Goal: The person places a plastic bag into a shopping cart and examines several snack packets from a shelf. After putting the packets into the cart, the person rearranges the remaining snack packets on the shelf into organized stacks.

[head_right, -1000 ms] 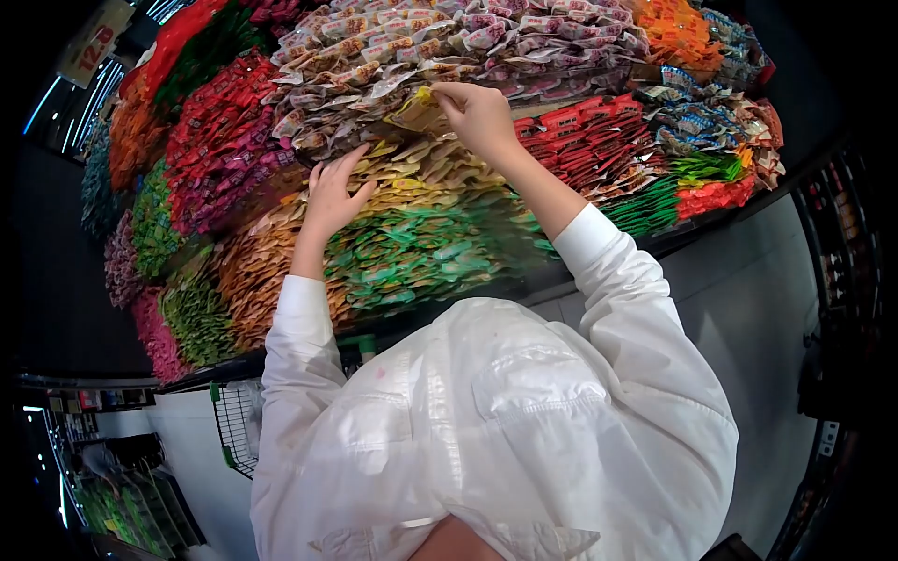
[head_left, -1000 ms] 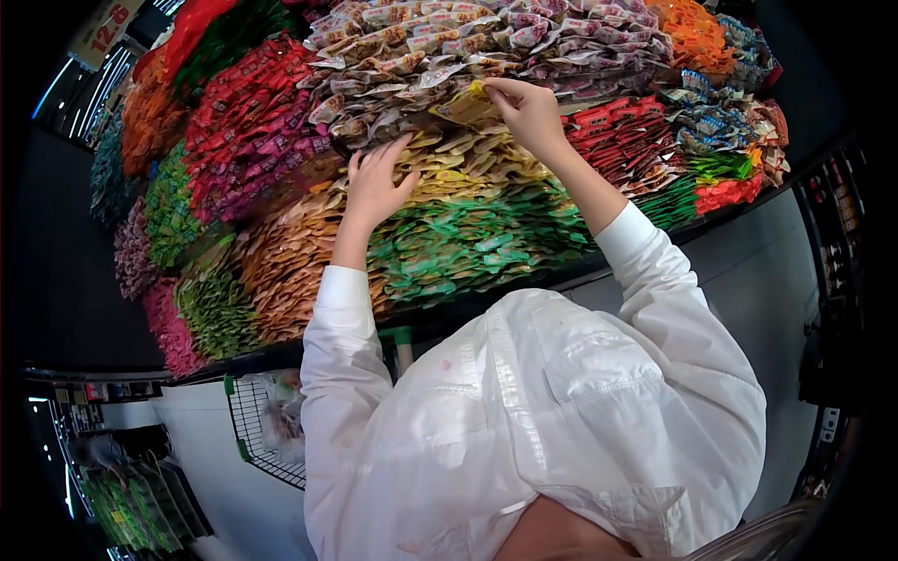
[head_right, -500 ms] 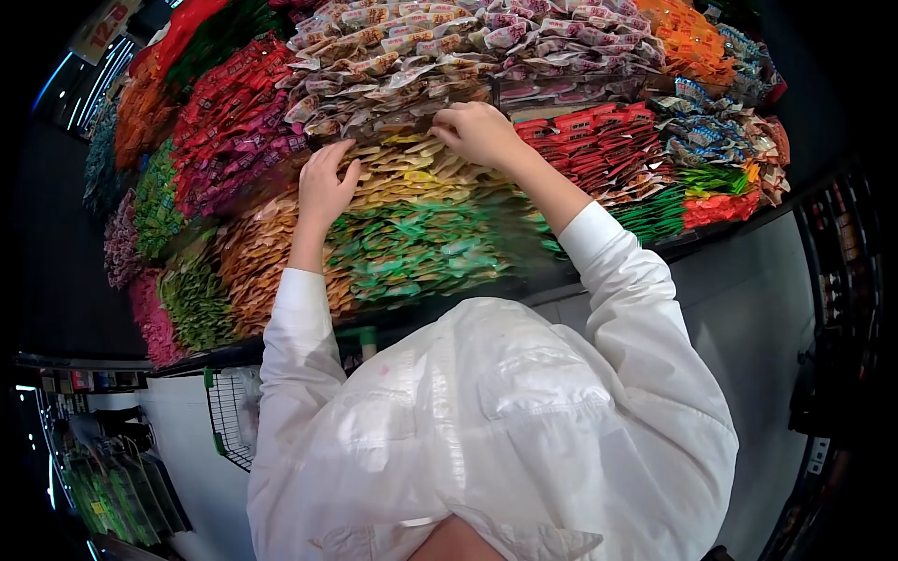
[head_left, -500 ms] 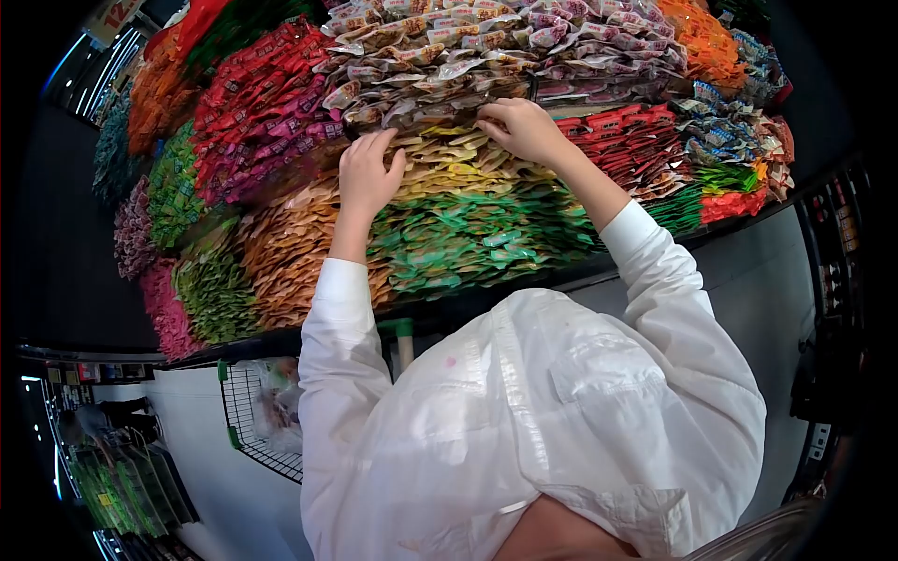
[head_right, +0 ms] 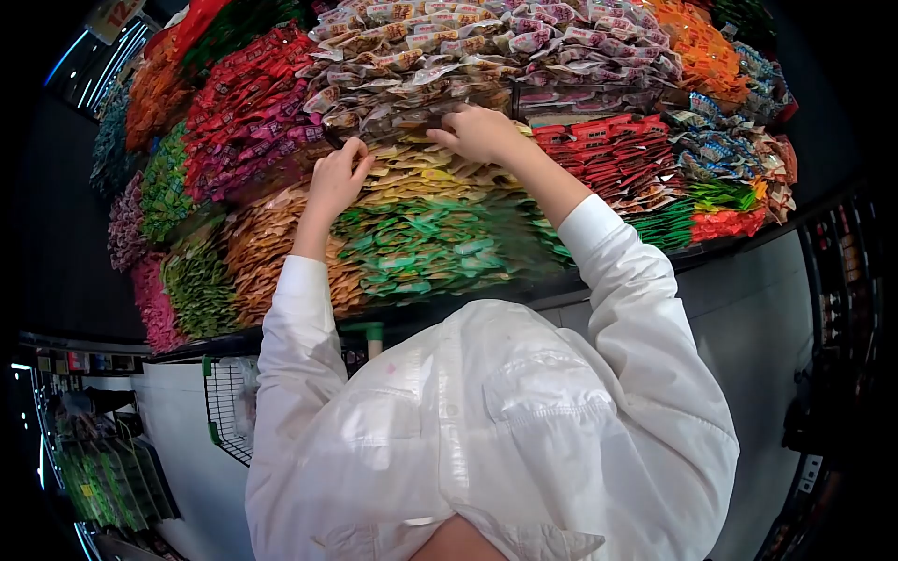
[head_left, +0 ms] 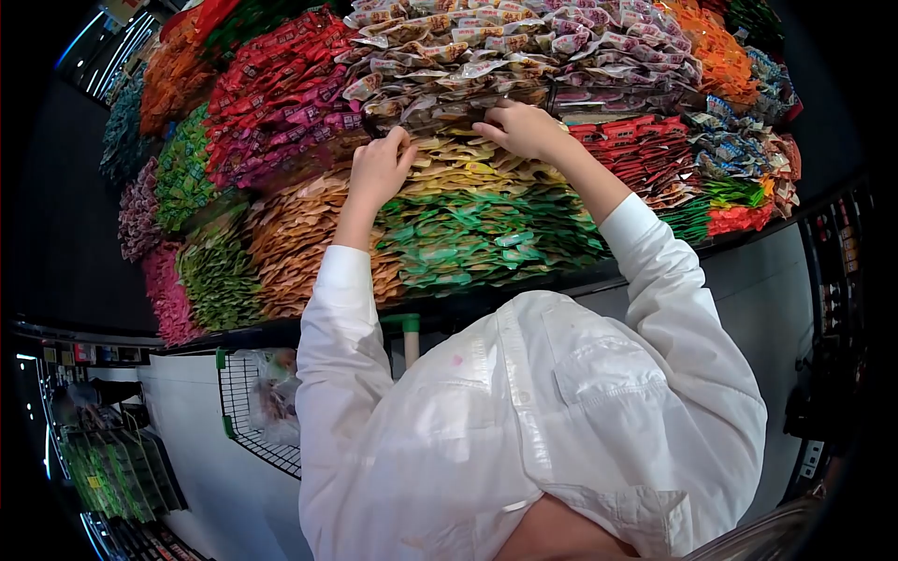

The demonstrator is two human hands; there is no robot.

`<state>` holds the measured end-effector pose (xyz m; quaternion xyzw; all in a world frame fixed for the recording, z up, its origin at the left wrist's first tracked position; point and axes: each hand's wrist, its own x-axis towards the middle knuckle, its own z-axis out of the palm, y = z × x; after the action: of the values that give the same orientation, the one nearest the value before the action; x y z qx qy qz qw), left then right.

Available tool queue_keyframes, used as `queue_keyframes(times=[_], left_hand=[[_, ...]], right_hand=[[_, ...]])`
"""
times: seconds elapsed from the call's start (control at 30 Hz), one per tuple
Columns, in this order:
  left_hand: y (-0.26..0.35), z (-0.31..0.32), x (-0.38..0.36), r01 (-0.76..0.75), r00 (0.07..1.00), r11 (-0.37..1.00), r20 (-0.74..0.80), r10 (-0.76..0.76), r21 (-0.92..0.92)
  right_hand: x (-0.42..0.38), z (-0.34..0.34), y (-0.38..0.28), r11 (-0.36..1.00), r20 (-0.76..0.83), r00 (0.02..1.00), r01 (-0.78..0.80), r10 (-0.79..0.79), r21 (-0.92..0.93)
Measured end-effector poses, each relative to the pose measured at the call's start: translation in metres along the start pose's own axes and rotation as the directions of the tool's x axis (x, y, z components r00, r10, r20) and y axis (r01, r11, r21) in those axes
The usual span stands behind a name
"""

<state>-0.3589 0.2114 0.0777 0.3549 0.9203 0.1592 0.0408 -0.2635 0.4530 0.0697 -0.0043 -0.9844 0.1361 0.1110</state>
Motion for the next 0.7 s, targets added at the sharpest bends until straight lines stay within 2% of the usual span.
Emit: queue_keyframes(times=[0.1, 0.17, 0.23, 0.27, 0.33, 0.37, 0.43, 0.57, 0.63, 0.7], left_hand=[[-0.005, 0.004, -0.002, -0.012, 1.0, 0.999, 0.0, 0.012, 0.045], [-0.018, 0.016, 0.001, -0.134, 0.977, 0.99, -0.162, 0.139, 0.043], [-0.02, 0.015, 0.004, -0.141, 0.98, 0.986, -0.126, 0.152, 0.09], [-0.021, 0.014, 0.005, -0.149, 0.983, 0.979, -0.09, 0.162, 0.137], [-0.02, 0.014, 0.002, -0.157, 0.977, 0.976, -0.12, 0.176, 0.153], [-0.02, 0.013, 0.0, -0.164, 0.97, 0.972, -0.151, 0.19, 0.168], [-0.02, 0.014, -0.001, -0.137, 0.975, 0.98, -0.156, 0.159, 0.145], [-0.019, 0.014, -0.005, -0.124, 0.981, 0.988, -0.137, 0.136, 0.091], [-0.015, 0.013, -0.006, -0.116, 0.985, 0.988, -0.114, 0.128, 0.103], [-0.013, 0.014, -0.006, -0.113, 0.988, 0.987, -0.092, 0.124, 0.118]], right_hand=[[0.003, -0.004, -0.003, 1.0, 0.074, 0.997, -0.01, 0.008, 0.03], [0.004, -0.008, -0.008, 0.999, 0.113, 0.993, 0.011, -0.016, 0.039], [0.006, -0.009, -0.013, 0.995, 0.182, 0.979, 0.1, -0.094, -0.021], [0.008, -0.006, -0.011, 0.995, 0.182, 0.979, 0.1, -0.094, -0.021], [0.016, 0.0, -0.008, 0.995, 0.241, 0.966, 0.094, -0.094, 0.013], [0.018, 0.002, -0.006, 0.995, 0.242, 0.966, 0.095, -0.095, 0.012], [0.019, -0.002, -0.009, 0.998, 0.257, 0.966, -0.008, -0.01, 0.068], [0.015, -0.013, -0.018, 0.999, 0.259, 0.966, -0.001, -0.009, 0.037], [0.015, -0.004, -0.017, 0.997, 0.191, 0.979, 0.071, -0.077, 0.036], [0.016, 0.002, -0.018, 0.996, 0.2, 0.976, 0.076, -0.083, 0.042]])
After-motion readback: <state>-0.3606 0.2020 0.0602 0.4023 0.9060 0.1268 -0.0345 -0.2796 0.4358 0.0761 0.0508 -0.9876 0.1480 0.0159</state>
